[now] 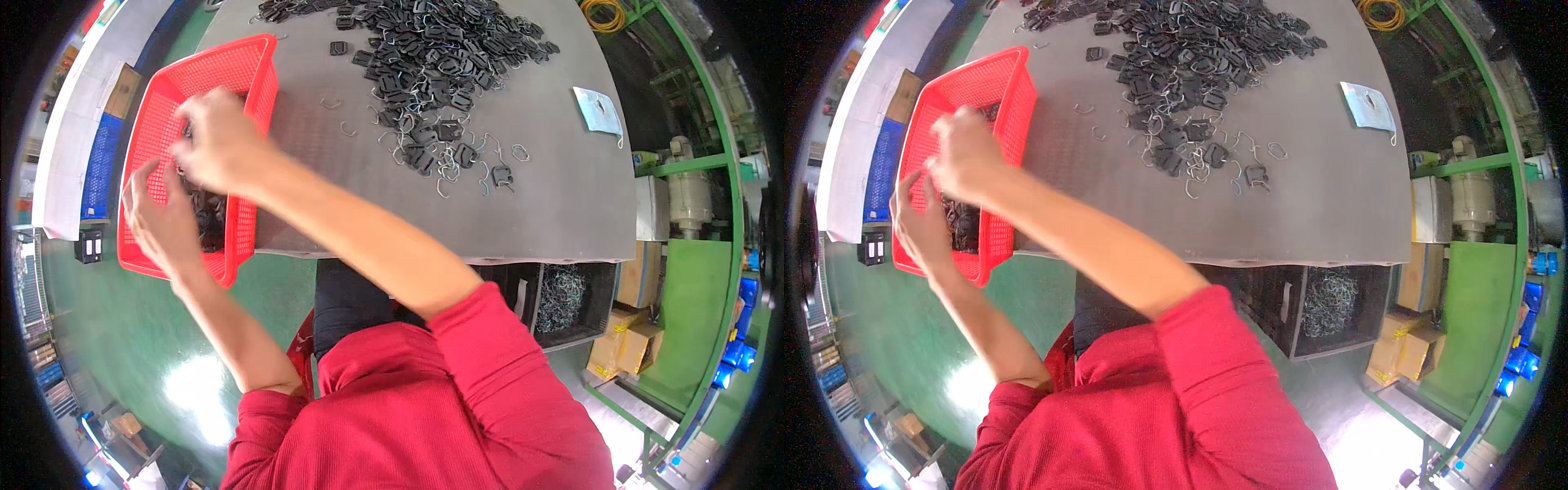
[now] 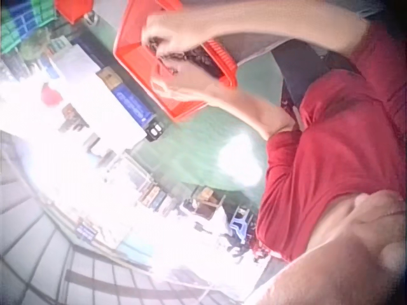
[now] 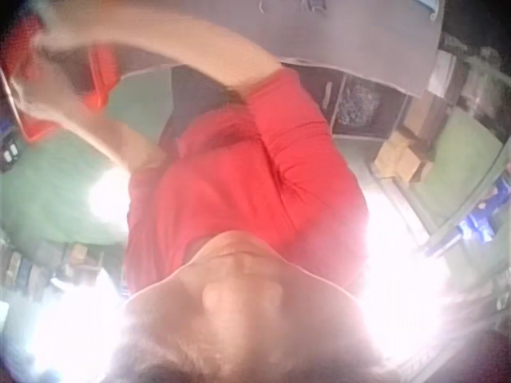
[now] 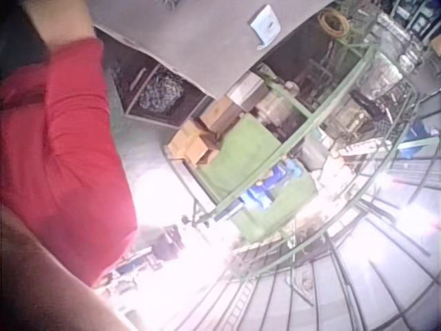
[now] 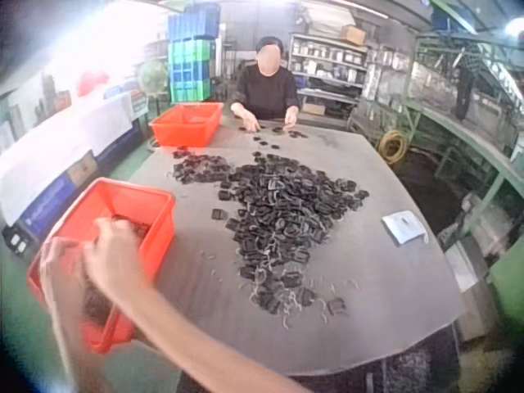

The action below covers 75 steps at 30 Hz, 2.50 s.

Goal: The person sorts through a pile of black plastic buckles and metal rings on a table, picking out specific items and placing them into a red basket.

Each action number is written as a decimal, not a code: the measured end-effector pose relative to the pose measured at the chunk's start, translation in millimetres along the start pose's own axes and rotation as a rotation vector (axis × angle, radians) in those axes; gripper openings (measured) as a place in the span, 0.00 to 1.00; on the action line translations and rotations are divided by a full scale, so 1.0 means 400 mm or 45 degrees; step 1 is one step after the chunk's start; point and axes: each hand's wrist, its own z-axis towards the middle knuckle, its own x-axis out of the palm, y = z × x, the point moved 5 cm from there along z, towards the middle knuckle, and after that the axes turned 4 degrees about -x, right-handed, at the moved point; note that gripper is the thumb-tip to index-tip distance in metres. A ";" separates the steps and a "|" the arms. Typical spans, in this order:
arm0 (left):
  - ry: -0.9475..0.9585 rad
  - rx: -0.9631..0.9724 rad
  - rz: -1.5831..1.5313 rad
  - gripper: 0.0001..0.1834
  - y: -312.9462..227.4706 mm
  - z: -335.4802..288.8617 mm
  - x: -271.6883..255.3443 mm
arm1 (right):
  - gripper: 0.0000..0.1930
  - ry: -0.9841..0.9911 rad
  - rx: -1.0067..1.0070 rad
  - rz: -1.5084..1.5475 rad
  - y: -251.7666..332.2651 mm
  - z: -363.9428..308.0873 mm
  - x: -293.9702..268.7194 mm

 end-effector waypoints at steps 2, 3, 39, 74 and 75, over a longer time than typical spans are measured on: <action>0.106 0.074 -0.414 0.10 -0.103 -0.038 0.037 | 0.15 -0.135 -0.122 -0.104 -0.059 -0.053 -0.164; 0.273 0.220 -0.623 0.08 -0.189 -0.076 0.072 | 0.10 -0.154 0.036 -0.100 -0.100 -0.088 -0.262; 1.435 0.829 -0.565 0.15 -0.754 -0.586 0.457 | 0.16 -0.864 0.893 1.096 -0.506 -0.563 -0.898; 1.870 -1.070 -2.300 0.12 -0.385 -0.179 0.602 | 0.19 -0.418 0.862 0.716 -0.439 -0.345 -0.783; 1.862 -1.058 -2.306 0.12 -0.389 -0.175 0.610 | 0.19 -0.575 0.813 0.962 -0.431 -0.333 -0.773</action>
